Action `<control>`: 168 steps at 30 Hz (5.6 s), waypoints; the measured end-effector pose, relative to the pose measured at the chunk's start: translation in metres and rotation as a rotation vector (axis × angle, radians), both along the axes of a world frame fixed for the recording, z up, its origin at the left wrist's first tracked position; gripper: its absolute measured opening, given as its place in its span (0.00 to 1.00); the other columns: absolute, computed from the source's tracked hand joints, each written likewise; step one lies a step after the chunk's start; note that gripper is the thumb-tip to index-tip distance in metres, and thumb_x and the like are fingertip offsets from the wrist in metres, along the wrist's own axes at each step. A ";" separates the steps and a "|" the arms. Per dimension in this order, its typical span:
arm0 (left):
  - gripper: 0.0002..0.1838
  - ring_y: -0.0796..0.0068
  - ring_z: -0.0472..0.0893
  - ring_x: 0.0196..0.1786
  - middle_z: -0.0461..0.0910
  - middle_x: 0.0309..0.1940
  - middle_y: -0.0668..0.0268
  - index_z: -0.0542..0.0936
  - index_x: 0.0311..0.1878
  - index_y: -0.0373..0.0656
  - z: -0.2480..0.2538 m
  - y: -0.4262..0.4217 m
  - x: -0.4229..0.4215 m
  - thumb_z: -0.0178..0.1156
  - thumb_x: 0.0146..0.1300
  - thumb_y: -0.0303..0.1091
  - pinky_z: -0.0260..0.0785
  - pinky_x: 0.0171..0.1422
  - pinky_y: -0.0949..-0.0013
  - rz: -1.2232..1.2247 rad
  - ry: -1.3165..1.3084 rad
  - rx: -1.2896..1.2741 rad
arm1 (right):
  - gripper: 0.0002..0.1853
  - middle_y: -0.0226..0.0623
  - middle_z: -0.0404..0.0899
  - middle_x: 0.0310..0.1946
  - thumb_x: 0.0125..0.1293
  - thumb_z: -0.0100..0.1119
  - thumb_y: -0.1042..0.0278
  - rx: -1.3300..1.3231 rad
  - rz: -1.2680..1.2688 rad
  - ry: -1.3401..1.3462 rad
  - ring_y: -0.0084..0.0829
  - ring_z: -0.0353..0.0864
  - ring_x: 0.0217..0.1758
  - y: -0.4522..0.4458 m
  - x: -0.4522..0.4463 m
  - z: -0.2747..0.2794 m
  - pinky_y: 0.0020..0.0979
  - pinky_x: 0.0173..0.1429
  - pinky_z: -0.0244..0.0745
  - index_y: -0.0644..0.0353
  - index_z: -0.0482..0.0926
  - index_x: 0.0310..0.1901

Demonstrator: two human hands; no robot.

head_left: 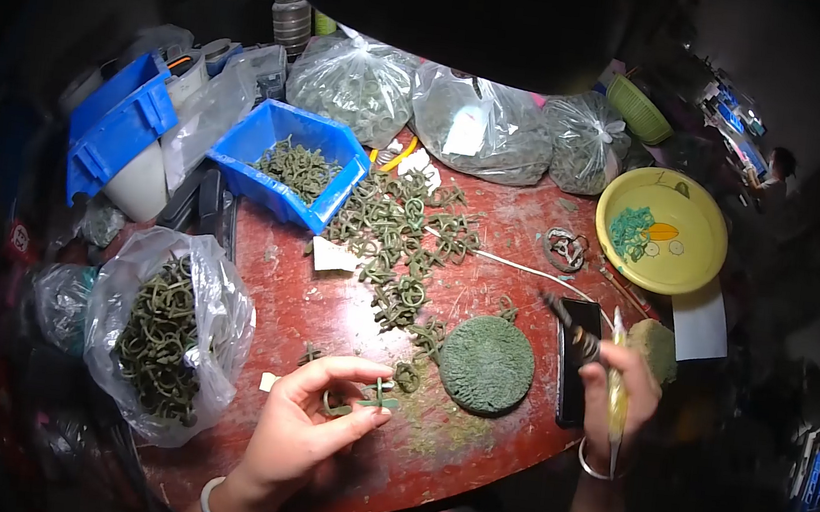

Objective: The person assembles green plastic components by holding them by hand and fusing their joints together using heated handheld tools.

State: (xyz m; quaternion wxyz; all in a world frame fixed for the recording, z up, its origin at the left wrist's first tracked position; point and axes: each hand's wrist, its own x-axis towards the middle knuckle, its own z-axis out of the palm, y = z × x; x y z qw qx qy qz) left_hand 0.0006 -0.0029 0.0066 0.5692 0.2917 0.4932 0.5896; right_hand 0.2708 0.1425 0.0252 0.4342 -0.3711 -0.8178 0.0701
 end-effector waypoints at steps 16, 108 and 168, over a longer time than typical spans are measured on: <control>0.20 0.87 0.77 0.37 0.82 0.49 0.61 0.77 0.59 0.36 0.000 0.003 -0.003 0.64 0.63 0.19 0.68 0.33 0.83 -0.086 -0.182 -0.024 | 0.17 0.41 0.79 0.29 0.62 0.72 0.58 0.001 0.051 -0.056 0.39 0.79 0.26 -0.025 -0.022 -0.027 0.33 0.29 0.74 0.61 0.82 0.45; 0.06 0.58 0.84 0.39 0.83 0.36 0.55 0.82 0.43 0.36 -0.014 0.006 0.013 0.62 0.64 0.25 0.75 0.45 0.65 -0.198 0.849 0.215 | 0.12 0.42 0.77 0.35 0.60 0.66 0.72 0.147 0.121 -0.342 0.43 0.77 0.40 0.045 -0.031 -0.014 0.39 0.45 0.73 0.61 0.79 0.46; 0.19 0.66 0.85 0.48 0.82 0.50 0.51 0.76 0.60 0.27 0.003 0.004 -0.013 0.61 0.65 0.17 0.83 0.51 0.66 -0.075 -0.130 0.005 | 0.09 0.37 0.86 0.35 0.56 0.72 0.78 -0.587 0.942 0.190 0.32 0.84 0.34 -0.006 -0.089 -0.014 0.31 0.40 0.77 0.63 0.85 0.39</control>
